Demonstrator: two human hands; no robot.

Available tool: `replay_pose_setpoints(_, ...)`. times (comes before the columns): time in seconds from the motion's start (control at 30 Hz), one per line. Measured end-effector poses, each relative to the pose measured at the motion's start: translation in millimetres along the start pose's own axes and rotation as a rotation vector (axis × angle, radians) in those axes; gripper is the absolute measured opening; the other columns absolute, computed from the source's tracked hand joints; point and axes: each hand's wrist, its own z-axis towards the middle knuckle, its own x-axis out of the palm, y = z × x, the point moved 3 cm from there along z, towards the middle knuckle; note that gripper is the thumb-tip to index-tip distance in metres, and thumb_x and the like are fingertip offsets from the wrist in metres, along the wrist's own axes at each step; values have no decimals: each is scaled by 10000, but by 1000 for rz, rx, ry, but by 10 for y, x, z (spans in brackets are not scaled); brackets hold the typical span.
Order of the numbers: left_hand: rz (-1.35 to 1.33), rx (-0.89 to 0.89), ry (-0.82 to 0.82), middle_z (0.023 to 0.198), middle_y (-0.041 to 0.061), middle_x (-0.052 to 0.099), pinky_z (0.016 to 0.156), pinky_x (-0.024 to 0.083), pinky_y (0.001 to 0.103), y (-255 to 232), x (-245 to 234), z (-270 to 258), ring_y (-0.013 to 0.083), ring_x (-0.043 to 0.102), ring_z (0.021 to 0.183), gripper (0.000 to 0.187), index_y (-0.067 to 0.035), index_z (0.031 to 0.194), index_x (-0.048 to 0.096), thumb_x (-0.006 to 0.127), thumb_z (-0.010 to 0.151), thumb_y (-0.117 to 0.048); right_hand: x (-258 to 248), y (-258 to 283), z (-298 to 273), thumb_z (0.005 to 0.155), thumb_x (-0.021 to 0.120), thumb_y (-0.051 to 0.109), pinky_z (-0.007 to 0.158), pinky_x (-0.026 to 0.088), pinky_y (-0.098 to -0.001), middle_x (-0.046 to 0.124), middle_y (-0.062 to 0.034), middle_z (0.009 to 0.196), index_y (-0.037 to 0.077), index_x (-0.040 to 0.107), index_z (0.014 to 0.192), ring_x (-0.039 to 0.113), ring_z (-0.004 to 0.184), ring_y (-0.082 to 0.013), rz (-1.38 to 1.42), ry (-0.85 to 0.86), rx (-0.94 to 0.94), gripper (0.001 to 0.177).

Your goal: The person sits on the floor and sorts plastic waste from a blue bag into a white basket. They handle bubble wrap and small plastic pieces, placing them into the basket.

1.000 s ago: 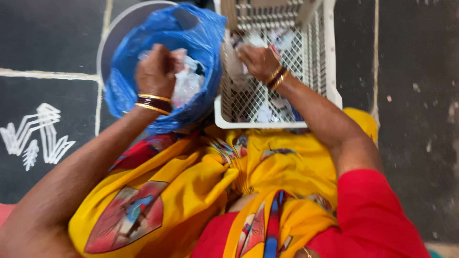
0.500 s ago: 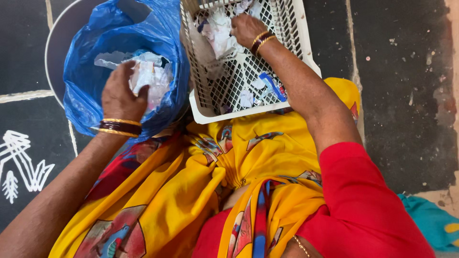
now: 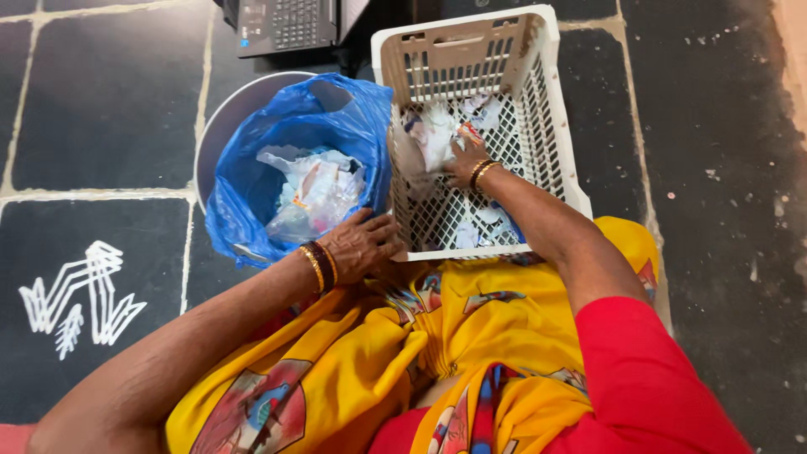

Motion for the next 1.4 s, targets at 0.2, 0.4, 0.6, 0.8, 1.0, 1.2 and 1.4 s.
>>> replay_pose_setpoints(0.2,73,-24,171,1586,146,374,1186,196,555,-15,8,15,323,331,1471,640,-152,1464,472,598,842,-228,20,8,-39,846,723,549,1179,183,-688,385,-170,1561,213,577,1417,243,1472,-499,86,27,22,678)
replay_pose_setpoints(0.4,78,-46,235,1631,128,303,1204,153,531,-19,-9,20,308,261,1509,675,-169,1529,386,555,877,-222,-179,3,38,855,745,460,1075,367,-626,584,-178,1362,42,619,1293,438,1339,-420,161,-83,48,619)
replay_pose_setpoints(0.6,95,-38,252,1642,119,289,1208,151,525,-9,28,25,308,251,1516,645,-175,1545,361,497,916,-220,-311,86,3,896,737,449,1001,440,-592,639,-174,1261,21,676,1168,497,1268,-400,123,-259,-18,511)
replay_pose_setpoints(0.8,61,-36,237,1636,114,298,1203,164,529,19,55,32,306,260,1512,634,-174,1541,364,497,923,-233,-388,266,-104,926,710,344,1065,454,-595,629,-192,1342,37,647,1306,517,1325,-379,160,-183,-91,493)
replay_pose_setpoints(1.0,90,-25,220,1636,126,301,1205,174,527,22,78,25,310,269,1514,639,-168,1549,365,498,927,-229,-278,790,-319,877,749,440,1122,286,-615,155,-93,1653,413,351,1529,235,1467,-419,101,94,-261,765)
replay_pose_setpoints(1.2,102,-29,235,1644,113,286,1199,172,528,16,102,36,305,265,1509,655,-169,1546,355,503,909,-222,-72,716,-286,860,754,467,1102,471,-519,265,-73,1680,449,447,1518,406,1421,-418,-55,150,-279,726)
replay_pose_setpoints(1.4,101,-36,236,1643,105,285,1205,164,522,14,83,39,298,255,1515,647,-182,1548,354,497,918,-215,36,800,-207,860,753,501,1052,501,-516,407,-78,1591,209,441,1548,434,1386,-364,-85,113,-267,810)
